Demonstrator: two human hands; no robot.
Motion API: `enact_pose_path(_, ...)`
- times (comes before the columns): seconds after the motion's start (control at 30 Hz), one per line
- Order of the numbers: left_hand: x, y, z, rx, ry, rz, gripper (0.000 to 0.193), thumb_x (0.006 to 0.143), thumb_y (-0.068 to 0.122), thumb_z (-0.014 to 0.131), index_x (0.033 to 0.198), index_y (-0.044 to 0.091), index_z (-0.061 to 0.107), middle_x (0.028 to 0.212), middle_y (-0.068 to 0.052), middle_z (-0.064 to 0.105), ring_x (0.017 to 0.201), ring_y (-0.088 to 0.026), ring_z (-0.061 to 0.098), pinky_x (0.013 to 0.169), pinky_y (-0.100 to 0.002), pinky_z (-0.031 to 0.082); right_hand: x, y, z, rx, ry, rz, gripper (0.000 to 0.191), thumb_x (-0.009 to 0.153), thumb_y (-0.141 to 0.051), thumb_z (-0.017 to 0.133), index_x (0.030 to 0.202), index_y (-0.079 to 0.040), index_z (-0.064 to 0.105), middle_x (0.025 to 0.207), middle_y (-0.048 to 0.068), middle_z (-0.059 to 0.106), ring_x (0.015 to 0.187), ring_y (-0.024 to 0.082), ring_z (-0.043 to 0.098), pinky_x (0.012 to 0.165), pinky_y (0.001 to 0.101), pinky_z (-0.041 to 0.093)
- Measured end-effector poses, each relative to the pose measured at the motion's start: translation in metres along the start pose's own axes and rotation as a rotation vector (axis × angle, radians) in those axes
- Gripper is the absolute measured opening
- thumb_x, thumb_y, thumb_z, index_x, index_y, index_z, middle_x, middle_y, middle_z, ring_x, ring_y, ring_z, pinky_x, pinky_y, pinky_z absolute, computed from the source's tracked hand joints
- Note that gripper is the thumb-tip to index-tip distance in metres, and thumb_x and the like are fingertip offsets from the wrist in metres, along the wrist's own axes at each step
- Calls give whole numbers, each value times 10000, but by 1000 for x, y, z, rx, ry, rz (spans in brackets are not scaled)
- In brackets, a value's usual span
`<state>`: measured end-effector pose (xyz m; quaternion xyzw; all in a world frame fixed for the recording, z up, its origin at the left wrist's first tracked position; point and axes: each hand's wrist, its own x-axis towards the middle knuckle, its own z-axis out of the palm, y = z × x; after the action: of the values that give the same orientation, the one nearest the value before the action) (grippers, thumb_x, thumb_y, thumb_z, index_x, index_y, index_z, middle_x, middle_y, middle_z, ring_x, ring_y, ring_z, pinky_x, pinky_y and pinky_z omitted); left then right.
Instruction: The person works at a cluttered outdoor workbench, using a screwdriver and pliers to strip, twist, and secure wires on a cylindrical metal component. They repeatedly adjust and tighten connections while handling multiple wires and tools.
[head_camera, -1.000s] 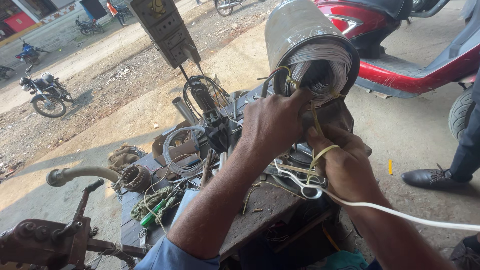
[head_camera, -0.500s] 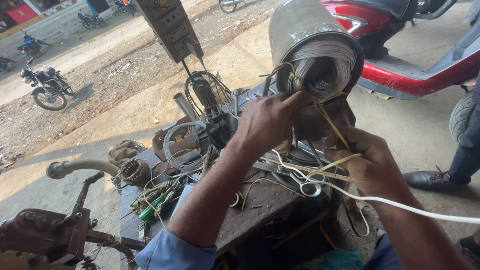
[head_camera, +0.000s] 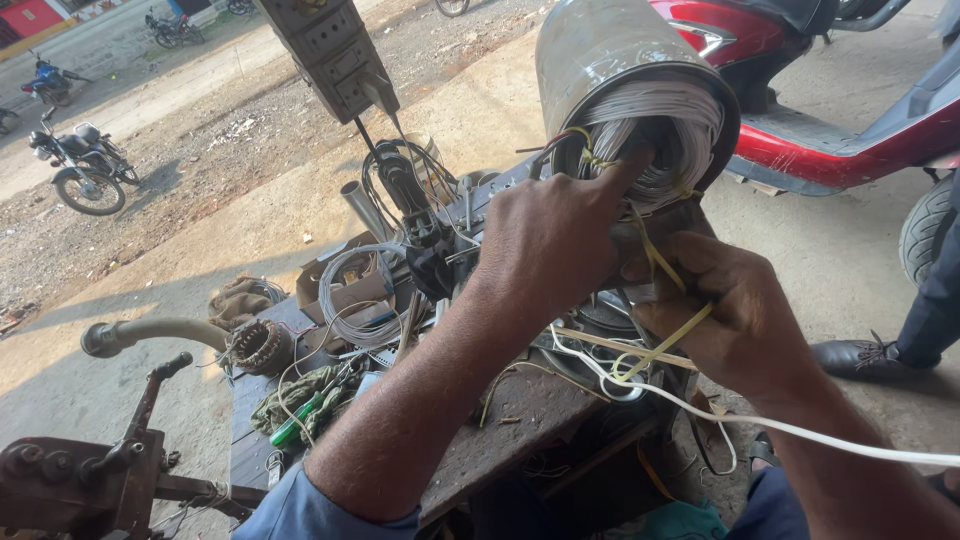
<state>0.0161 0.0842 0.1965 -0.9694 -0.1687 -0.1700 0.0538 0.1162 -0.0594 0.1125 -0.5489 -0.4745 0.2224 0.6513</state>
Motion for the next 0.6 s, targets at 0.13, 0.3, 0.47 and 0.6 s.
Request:
enact_pose_path(0.13, 3, 4, -4, 9, -115, -60, 529, 933, 327, 703, 1417, 212, 522, 788, -94, 755, 666, -218, 763, 542, -398, 607, -4, 12, -4, -75, -22, -137, 326, 756, 46, 670, 1078, 3, 692, 752, -5, 623, 594, 34, 532, 519, 209, 421)
enact_pose_path(0.3, 3, 1, 6, -128, 40, -47, 439, 832, 252, 711, 1261, 190, 647, 744, -114, 755, 644, -268, 760, 525, -441, 589, -21, 26, -1, -205, 35, -90, 261, 737, 33, 719, 988, -32, 693, 602, -50, 514, 507, 25, 458, 465, 225, 374)
enact_pose_path(0.47, 4, -1, 13, -157, -1, -96, 319, 931, 195, 629, 1249, 176, 625, 763, -113, 754, 659, -252, 776, 544, -428, 617, -25, 36, -4, -90, 68, 26, 225, 774, 31, 671, 991, -15, 706, 648, -18, 609, 484, 53, 527, 436, 231, 408)
enact_pose_path(0.6, -5, -11, 12, -175, 86, 5, 369, 882, 176, 646, 1249, 219, 626, 742, -123, 747, 655, -332, 744, 559, -505, 565, -26, 46, -11, -11, 79, 10, 210, 787, 25, 670, 993, 14, 710, 787, 5, 628, 696, 56, 559, 599, 220, 454)
